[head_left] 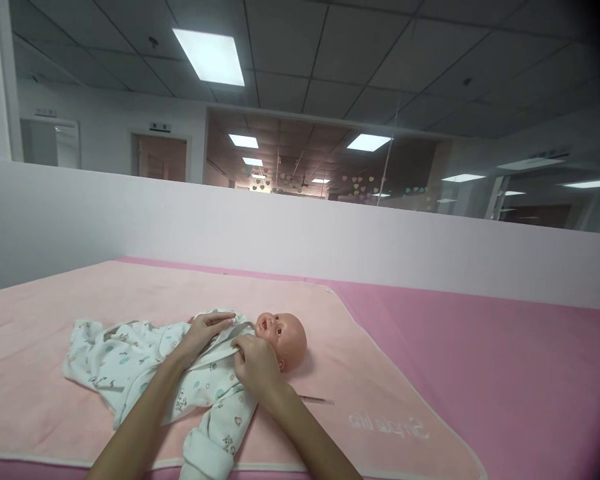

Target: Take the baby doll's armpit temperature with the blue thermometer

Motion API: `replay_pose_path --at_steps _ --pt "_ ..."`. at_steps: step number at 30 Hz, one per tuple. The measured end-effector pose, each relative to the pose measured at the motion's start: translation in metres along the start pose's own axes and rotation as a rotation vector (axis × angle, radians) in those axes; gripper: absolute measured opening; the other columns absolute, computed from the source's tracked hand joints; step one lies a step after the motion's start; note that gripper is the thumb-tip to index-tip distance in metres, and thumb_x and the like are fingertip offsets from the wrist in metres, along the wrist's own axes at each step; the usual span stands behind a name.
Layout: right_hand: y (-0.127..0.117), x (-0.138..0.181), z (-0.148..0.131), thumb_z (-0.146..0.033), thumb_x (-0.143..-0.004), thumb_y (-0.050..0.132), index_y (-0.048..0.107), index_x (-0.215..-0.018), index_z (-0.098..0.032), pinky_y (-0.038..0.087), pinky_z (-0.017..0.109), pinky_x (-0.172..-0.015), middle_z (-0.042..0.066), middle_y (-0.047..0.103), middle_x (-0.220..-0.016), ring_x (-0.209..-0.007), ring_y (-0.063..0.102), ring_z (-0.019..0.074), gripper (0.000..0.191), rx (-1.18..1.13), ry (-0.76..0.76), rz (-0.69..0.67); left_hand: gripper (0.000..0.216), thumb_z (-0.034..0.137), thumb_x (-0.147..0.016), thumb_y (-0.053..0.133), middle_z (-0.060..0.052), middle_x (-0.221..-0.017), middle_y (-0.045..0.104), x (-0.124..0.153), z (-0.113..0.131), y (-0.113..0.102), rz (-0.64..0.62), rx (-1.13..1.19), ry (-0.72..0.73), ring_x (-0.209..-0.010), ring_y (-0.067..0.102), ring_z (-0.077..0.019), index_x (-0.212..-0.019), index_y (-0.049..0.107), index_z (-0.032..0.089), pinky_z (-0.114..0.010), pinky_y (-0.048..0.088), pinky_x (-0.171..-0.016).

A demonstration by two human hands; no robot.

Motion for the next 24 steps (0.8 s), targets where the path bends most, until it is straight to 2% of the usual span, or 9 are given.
replay_pose_path --at_steps 3,6,10,13,16,20,24 --pt "0.003 -0.01 0.004 -0.007 -0.078 0.043 0.062 -0.089 -0.019 0.042 0.025 -0.075 0.004 0.069 -0.091 -0.083 0.061 0.0154 0.026 -0.138 0.092 0.171 0.035 0.033 -0.063 0.074 -0.005 -0.078 0.07 0.0 0.001 0.0 -0.022 0.0 0.026 -0.065 0.057 -0.0131 -0.092 0.072 0.013 -0.02 0.04 -0.057" --pt "0.014 -0.016 0.005 -0.005 -0.077 0.043 0.063 -0.082 -0.018 0.044 0.026 -0.071 0.004 0.068 -0.084 -0.078 0.062 0.0163 0.024 -0.256 0.189 0.306 0.031 0.028 -0.062 0.074 -0.006 -0.084 0.071 -0.003 -0.001 -0.002 -0.045 0.021 0.031 -0.075 0.06 -0.0164 -0.09 0.073 0.014 -0.021 0.044 -0.065" --pt "0.03 -0.014 0.004 -0.007 -0.079 0.042 0.061 -0.093 -0.016 0.046 0.027 -0.067 0.006 0.068 -0.086 -0.076 0.062 0.0173 0.025 -0.373 0.248 0.425 0.029 0.024 -0.06 0.073 -0.006 -0.086 0.072 -0.008 -0.008 -0.006 -0.071 0.026 0.025 -0.082 0.062 -0.0191 -0.087 0.074 0.015 -0.025 0.046 -0.073" --pt "0.034 -0.011 0.005 -0.01 -0.081 0.043 0.059 -0.098 -0.016 0.047 0.028 -0.07 0.007 0.067 -0.089 -0.081 0.062 0.0182 0.025 -0.398 0.257 0.471 0.026 0.025 -0.061 0.073 -0.007 -0.086 0.072 -0.008 -0.009 -0.007 -0.113 -0.013 0.053 -0.084 0.063 -0.0207 -0.085 0.075 0.015 -0.027 0.046 -0.076" --pt "0.034 -0.01 0.005 -0.012 -0.082 0.043 0.061 -0.093 -0.017 0.047 0.03 -0.074 0.006 0.066 -0.09 -0.084 0.06 0.0189 0.022 -0.36 0.24 0.487 0.027 0.028 -0.065 0.072 -0.008 -0.084 0.072 -0.006 -0.006 -0.007 -0.143 -0.062 0.081 -0.083 0.063 -0.0218 -0.087 0.075 0.014 -0.028 0.047 -0.076" --pt "0.036 -0.008 0.006 -0.011 -0.084 0.041 0.061 -0.089 -0.018 0.046 0.028 -0.073 0.005 0.064 -0.086 -0.081 0.059 0.0176 0.022 -0.339 0.22 0.498 0.029 0.032 -0.069 0.07 -0.008 -0.089 0.072 0.0 0.0 -0.005 -0.177 -0.11 0.107 -0.087 0.064 -0.0221 -0.091 0.074 0.014 -0.027 0.048 -0.077" --pt "0.04 -0.006 0.008 -0.009 -0.083 0.041 0.061 -0.086 -0.018 0.046 0.027 -0.07 0.005 0.063 -0.083 -0.078 0.058 0.0166 0.022 -0.337 0.218 0.52 0.038 0.027 -0.064 0.075 -0.008 -0.096 0.071 0.005 0.003 -0.001 -0.249 -0.144 0.11 -0.094 0.063 -0.023 -0.1 0.071 0.016 -0.028 0.049 -0.081"
Point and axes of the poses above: each hand's wrist, its own x-axis away from the middle knuckle, its own y-axis out of the palm, z = x × y, the point moved 3 cm from there along -x, towards the middle knuckle
